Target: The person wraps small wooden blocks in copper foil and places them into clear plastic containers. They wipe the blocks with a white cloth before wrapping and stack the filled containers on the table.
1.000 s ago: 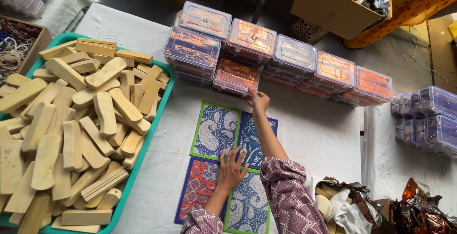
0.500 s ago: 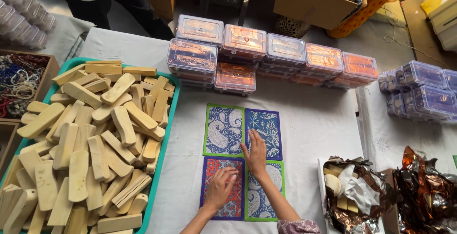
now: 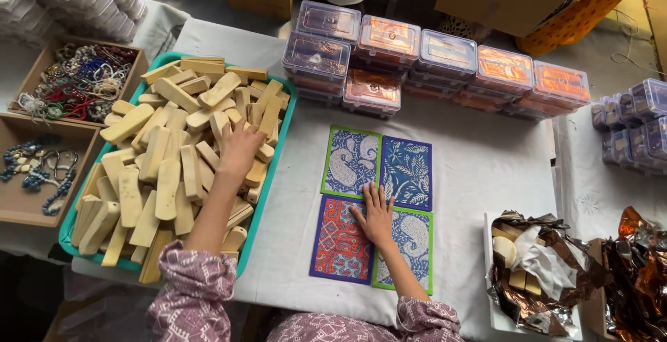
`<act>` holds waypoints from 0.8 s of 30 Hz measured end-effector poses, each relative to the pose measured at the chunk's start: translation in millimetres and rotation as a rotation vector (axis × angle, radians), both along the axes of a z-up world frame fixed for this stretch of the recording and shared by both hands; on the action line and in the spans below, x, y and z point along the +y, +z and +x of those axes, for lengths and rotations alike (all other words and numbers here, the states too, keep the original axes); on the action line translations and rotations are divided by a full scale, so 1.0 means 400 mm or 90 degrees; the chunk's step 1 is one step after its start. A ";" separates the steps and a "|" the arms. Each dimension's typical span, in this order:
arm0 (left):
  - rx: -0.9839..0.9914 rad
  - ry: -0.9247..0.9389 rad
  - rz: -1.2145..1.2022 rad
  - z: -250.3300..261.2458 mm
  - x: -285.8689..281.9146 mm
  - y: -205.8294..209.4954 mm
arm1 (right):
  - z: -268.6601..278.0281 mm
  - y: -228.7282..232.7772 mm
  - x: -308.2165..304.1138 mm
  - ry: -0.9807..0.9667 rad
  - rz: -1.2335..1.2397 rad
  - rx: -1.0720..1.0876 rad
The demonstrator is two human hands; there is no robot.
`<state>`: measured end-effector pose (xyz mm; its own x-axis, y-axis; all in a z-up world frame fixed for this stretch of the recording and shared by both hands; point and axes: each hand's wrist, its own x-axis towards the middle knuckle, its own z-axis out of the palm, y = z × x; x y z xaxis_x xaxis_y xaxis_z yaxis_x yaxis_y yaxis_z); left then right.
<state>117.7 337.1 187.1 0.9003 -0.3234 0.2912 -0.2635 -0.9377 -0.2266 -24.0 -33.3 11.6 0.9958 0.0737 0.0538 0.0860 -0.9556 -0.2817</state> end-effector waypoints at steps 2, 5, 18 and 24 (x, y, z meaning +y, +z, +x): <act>0.068 -0.028 0.016 0.037 0.022 -0.068 | -0.010 0.014 -0.037 0.011 0.037 0.038; 0.133 -0.108 0.050 0.039 -0.005 -0.033 | -0.052 0.030 -0.082 0.002 0.172 0.109; 0.365 -0.442 -0.294 -0.412 -0.531 -0.181 | -0.096 0.017 -0.064 -0.272 0.780 0.122; 0.010 -0.147 -0.126 -0.166 -0.231 -0.049 | -0.117 0.143 -0.032 -0.088 0.169 -0.167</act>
